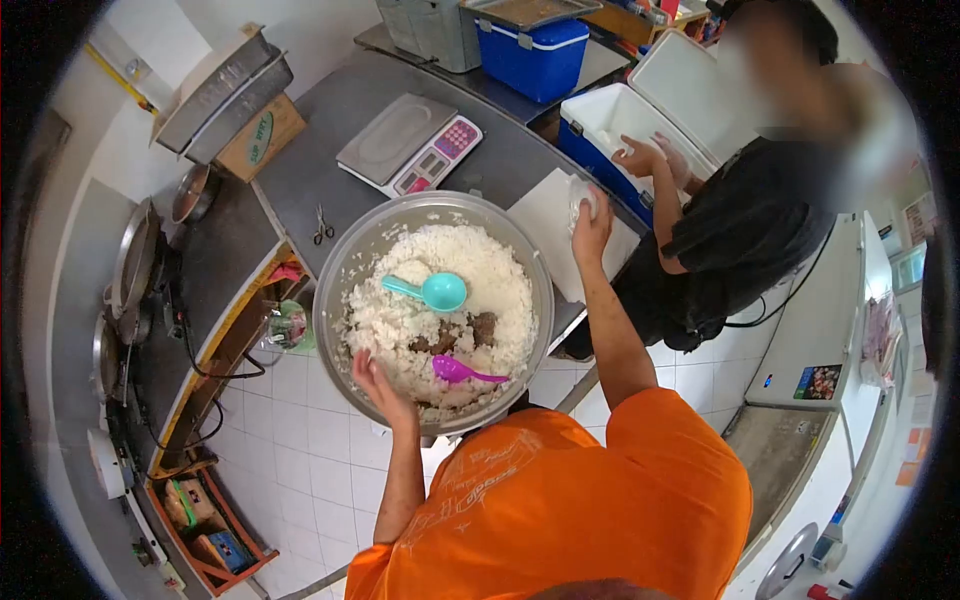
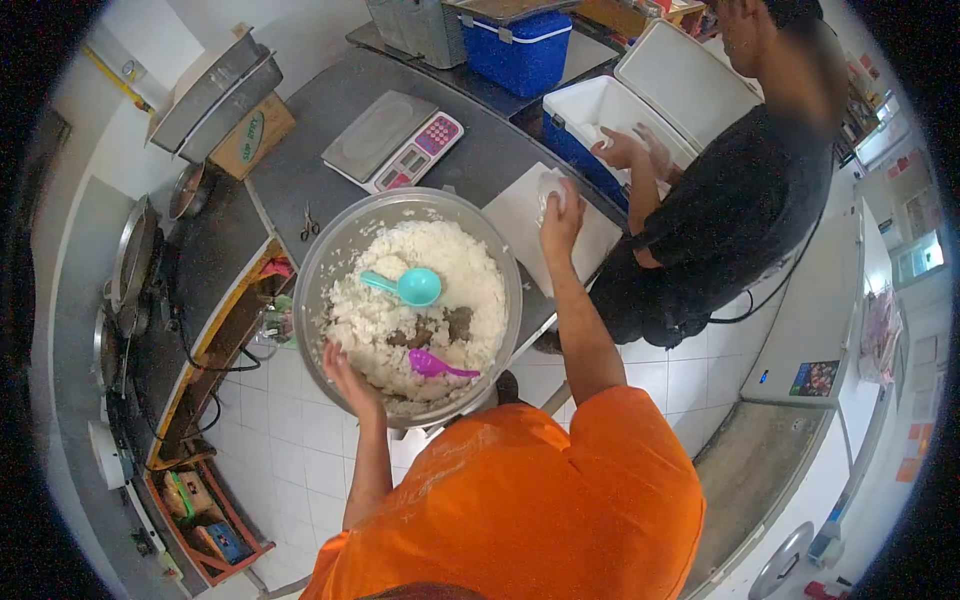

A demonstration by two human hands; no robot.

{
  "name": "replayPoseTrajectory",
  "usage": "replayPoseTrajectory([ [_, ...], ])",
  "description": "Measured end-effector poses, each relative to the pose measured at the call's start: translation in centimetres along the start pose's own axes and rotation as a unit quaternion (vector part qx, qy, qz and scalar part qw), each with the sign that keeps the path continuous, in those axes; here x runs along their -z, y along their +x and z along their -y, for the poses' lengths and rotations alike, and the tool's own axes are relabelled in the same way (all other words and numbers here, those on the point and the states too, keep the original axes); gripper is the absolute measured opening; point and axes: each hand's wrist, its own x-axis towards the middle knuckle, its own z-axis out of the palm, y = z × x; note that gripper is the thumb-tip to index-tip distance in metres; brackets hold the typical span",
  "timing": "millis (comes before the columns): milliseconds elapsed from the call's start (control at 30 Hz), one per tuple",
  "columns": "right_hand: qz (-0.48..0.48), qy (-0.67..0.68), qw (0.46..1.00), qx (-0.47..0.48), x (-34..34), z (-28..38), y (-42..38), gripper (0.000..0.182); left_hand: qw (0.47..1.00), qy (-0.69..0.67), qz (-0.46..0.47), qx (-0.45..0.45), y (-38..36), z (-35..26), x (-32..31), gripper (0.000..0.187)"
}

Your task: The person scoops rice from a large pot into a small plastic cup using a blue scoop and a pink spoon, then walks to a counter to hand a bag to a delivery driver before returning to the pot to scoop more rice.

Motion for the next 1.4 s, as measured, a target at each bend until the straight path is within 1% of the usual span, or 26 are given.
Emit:
replayPoseTrajectory([
  [33,0.003,0.001,1.0,-0.002,-0.4,-2.6,0.2,0.042,1.0,-0.011,-0.014,0.014,-0.3,1.2,0.7,0.046],
  [100,0.096,-0.344,0.934,-0.003,-2.8,-9.8,-0.9,0.045,0.999,-0.019,-0.031,0.029,-1.0,2.0,1.4,0.045],
  [200,0.191,-0.416,0.886,-0.08,-4.1,-13.3,-2.4,0.045,0.995,-0.002,-0.053,0.085,-1.5,1.3,2.1,0.044],
  [233,0.239,-0.353,0.891,-0.156,-3.9,-12.6,-1.2,0.049,0.996,0.008,-0.053,0.078,-1.4,1.0,2.4,0.044],
  [367,0.223,-0.315,0.895,-0.225,-2.4,-9.4,2.8,0.053,0.993,0.003,-0.073,0.097,-1.0,-0.4,2.0,0.04],
  [433,0.137,-0.1,0.985,-0.019,-1.3,-7.9,4.8,0.054,0.994,0.0,-0.044,0.097,-0.3,-0.4,1.5,0.039],
  [467,0.141,-0.101,0.985,-0.016,-0.7,-6.0,4.7,0.054,0.995,-0.001,-0.011,0.098,0.0,-0.4,1.4,0.038],
  [500,0.188,0.089,0.972,-0.105,0.9,1.0,4.2,0.054,0.996,-0.032,0.006,0.088,0.5,0.5,1.0,0.038],
  [533,0.228,0.275,0.914,-0.192,1.8,6.4,2.9,0.055,0.991,-0.052,0.053,0.107,0.8,-0.1,0.2,0.043],
  [567,0.289,0.321,0.876,-0.213,1.8,8.9,0.9,0.054,0.984,-0.07,0.101,0.126,1.1,-0.8,-0.9,0.05],
  [600,0.362,0.426,0.809,-0.181,0.7,10.2,-1.6,0.058,0.967,-0.129,0.16,0.149,1.5,-0.6,-1.8,0.057],
  [667,0.516,0.445,0.723,-0.111,0.8,16.0,-6.7,0.056,0.941,-0.201,0.184,0.199,1.6,-3.3,-3.7,0.063],
  [700,0.568,0.345,0.746,-0.041,0.3,17.7,-9.5,0.053,0.877,-0.337,0.2,0.277,1.7,-4.3,-4.1,0.064],
  [733,0.579,0.175,0.785,0.131,0.8,19.1,-11.6,0.055,0.789,-0.461,0.211,0.347,1.9,-5.2,-4.2,0.066],
  [767,0.52,0.026,0.826,0.215,1.1,20.8,-13.7,0.06,0.806,-0.448,0.138,0.362,2.2,-6.1,-4.3,0.074],
  [800,0.516,0.023,0.828,0.217,1.2,20.5,-14.4,0.06,0.804,-0.45,0.143,0.361,2.6,-5.0,-3.2,0.074],
  [867,0.349,0.036,0.914,0.204,1.4,18.9,-15.4,0.067,0.705,-0.576,0.253,0.327,4.0,-1.6,0.5,0.071],
  [933,0.319,-0.144,0.92,0.176,4.3,17.8,-14.7,0.077,0.723,-0.555,0.225,0.344,4.1,-3.4,3.5,0.063],
  [1000,0.29,-0.275,0.899,0.179,6.9,14.5,-14.9,0.086,0.787,-0.502,0.125,0.337,4.4,-4.6,6.3,0.057],
  [1100,0.291,-0.292,0.896,0.168,10.4,9.3,-15.0,0.096,0.783,-0.528,0.11,0.31,4.7,-5.2,10.6,0.051],
  [1200,0.304,-0.151,0.935,0.106,12.3,9.1,-14.5,0.093,0.778,-0.551,0.127,0.275,4.8,-3.6,14.6,0.049],
  [1267,0.247,-0.259,0.928,0.101,12.3,7.0,-14.2,0.072,0.767,-0.58,0.065,0.265,4.7,-4.3,15.6,0.05],
  [1300,0.192,-0.192,0.941,0.203,10.9,11.2,-13.2,0.05,0.766,-0.583,0.062,0.265,4.7,-4.3,15.9,0.05],
  [1333,0.195,-0.193,0.94,0.205,9.1,12.0,-12.3,0.05,0.757,-0.592,0.047,0.273,4.7,-4.2,16.3,0.051],
  [1367,0.33,-0.222,0.917,0.038,7.3,12.6,-11.2,0.048,0.747,-0.601,0.031,0.281,4.7,-4.2,16.5,0.052],
  [1400,0.449,-0.242,0.85,-0.131,5.6,13.3,-10.6,0.049,0.746,-0.604,0.028,0.281,4.8,-4.0,16.7,0.052],
])
